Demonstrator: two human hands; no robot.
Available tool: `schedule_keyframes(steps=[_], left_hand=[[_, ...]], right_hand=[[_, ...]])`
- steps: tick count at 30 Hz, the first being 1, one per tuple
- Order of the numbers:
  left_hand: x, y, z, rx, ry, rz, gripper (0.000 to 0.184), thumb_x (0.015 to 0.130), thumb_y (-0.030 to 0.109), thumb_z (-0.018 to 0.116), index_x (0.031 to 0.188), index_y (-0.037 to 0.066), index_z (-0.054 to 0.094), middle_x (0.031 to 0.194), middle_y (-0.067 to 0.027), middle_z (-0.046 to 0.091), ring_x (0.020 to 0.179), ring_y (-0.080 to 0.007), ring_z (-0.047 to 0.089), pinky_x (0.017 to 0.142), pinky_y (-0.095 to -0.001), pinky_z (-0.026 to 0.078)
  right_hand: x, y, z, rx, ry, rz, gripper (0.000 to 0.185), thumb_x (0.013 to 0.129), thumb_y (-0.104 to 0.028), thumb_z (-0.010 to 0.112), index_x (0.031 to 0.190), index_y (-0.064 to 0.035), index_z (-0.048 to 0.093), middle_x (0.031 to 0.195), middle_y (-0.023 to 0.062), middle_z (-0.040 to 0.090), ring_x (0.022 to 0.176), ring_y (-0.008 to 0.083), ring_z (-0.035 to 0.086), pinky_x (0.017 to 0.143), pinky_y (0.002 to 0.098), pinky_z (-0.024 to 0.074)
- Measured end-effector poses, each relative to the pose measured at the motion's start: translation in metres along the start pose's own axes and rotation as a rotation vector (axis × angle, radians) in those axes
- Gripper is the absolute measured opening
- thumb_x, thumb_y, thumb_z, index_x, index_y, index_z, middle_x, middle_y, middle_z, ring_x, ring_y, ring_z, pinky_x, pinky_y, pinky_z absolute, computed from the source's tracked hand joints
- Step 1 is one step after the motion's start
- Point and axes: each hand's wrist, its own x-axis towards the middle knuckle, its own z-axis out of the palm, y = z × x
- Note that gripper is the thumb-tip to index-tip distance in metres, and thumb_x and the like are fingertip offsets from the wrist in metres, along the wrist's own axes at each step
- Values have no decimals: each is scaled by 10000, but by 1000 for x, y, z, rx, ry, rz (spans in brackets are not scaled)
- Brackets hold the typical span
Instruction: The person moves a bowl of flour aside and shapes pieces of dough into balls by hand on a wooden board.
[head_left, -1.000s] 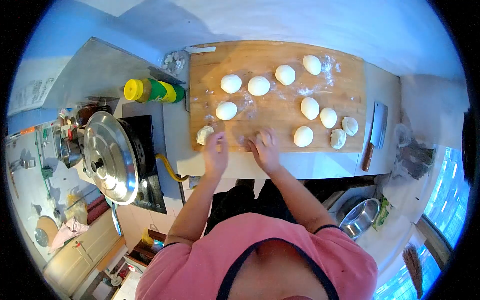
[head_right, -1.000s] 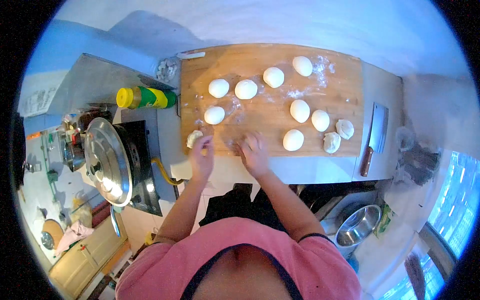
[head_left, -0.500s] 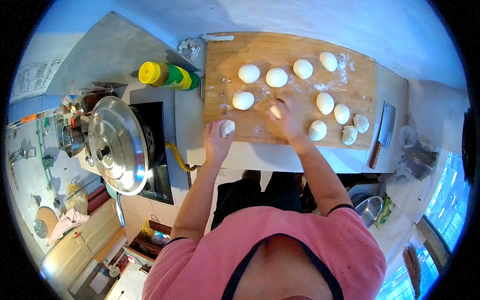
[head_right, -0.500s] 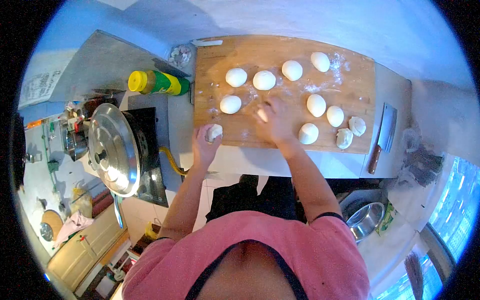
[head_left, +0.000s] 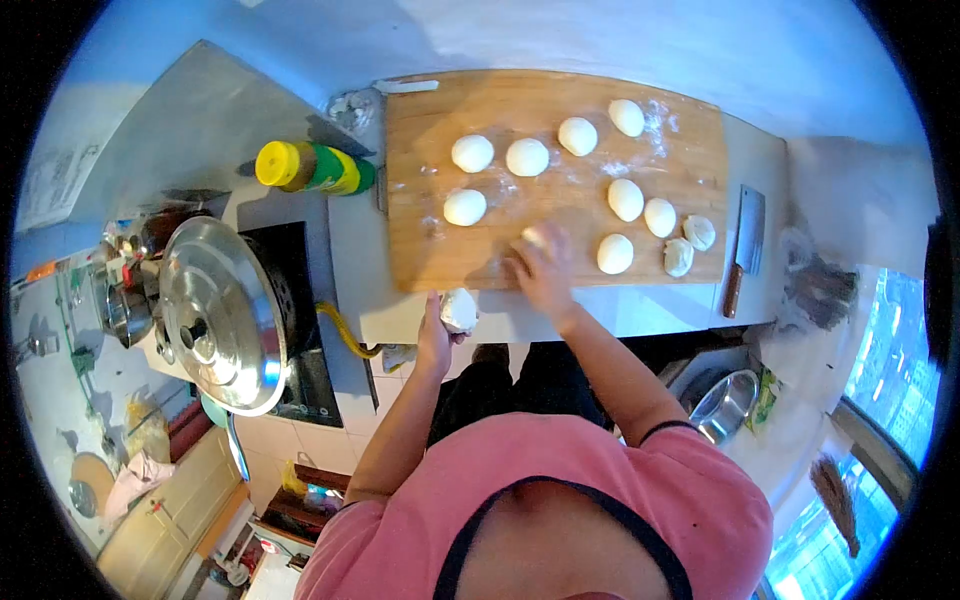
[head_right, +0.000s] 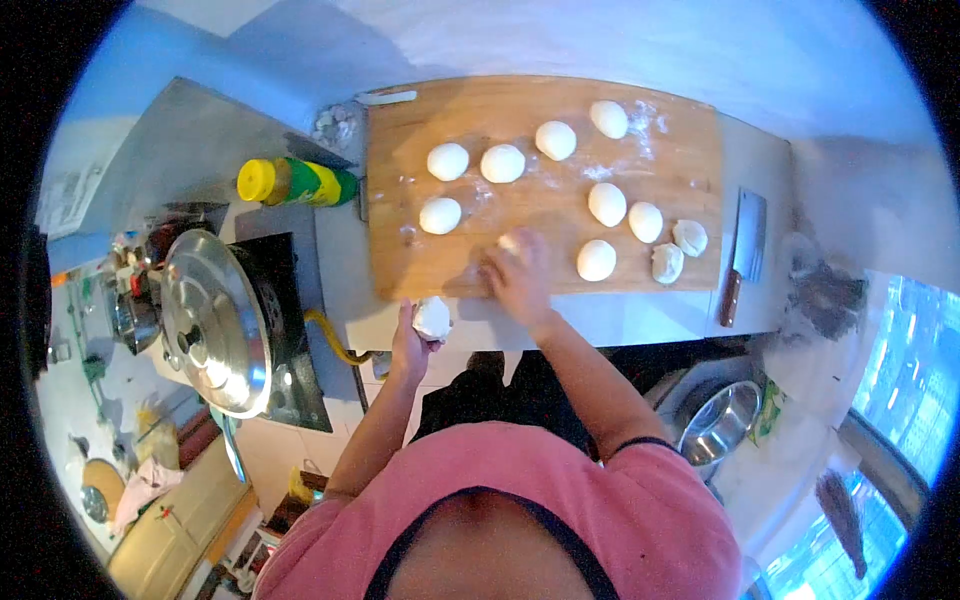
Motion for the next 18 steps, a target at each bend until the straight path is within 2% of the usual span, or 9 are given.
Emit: schedule_keyframes(steps=[2,4,6,7,9,11,14,16,18], left_hand=[[3,-3,7,23,-18,-25,567,948,577,291,1087,91,550,829,-104,670,660,-149,609,507,-241,405],[2,1,17,5,-7,-70,560,950,565,298,1105,90,552,845,-83,670,668,-145,607,510,-247,415],[-3,2,26,78,58,-29,503,960,501,322,997,75,587,723,-49,643,523,-108,541,452,-234,370],[-5,2,18,49,-54,-4,405,966,415,394,1090,64,554,860,-64,642,663,-131,592,556,-245,448],[-8,-4,22,-19,-43,2,356,960,354,438,1135,58,531,948,-74,622,763,-150,596,638,-268,471],[-5,-16,11,-111,-123,-58,354,911,143,559,1241,56,464,1149,-92,552,1004,-192,561,842,-336,482],[-8,-22,13,91,-146,25,394,865,52,601,1235,58,466,1130,-94,565,1014,-186,556,858,-332,473],[-5,-26,23,86,-175,43,417,841,22,616,1227,58,461,1134,-103,561,1027,-188,549,877,-334,463],[-2,-22,28,48,-130,106,471,794,-37,646,1211,57,450,1141,-123,553,1051,-193,534,916,-337,444]], right_hand=[[19,17,10,59,-101,-85,409,748,-216,712,1113,-80,586,1209,145,507,1093,367,472,950,461,387],[44,32,15,204,-152,64,444,746,-189,718,1143,-67,562,1215,153,502,1103,375,466,938,447,401],[41,37,1,86,-132,75,463,756,-191,711,1169,-65,541,1215,164,500,1089,374,476,925,434,415],[30,33,-4,42,-196,94,459,771,-193,695,1181,-65,533,1222,170,499,1097,370,480,930,432,413],[20,15,-7,0,-257,100,454,786,-195,678,1193,-64,526,1230,176,497,1105,366,483,936,429,412],[21,-18,-2,407,-318,165,424,799,-162,641,1197,-66,532,1263,178,492,1139,356,482,961,436,397],[46,-60,45,568,-296,-262,447,816,-155,604,1242,-57,512,1305,184,481,1246,347,414,1048,433,337],[58,-57,81,308,-322,-499,428,808,-182,612,1206,-40,544,1303,197,479,1231,348,434,1048,428,341],[63,-59,54,309,-282,-434,411,808,-161,602,1202,-53,553,1320,182,473,1237,334,435,1043,430,347]])
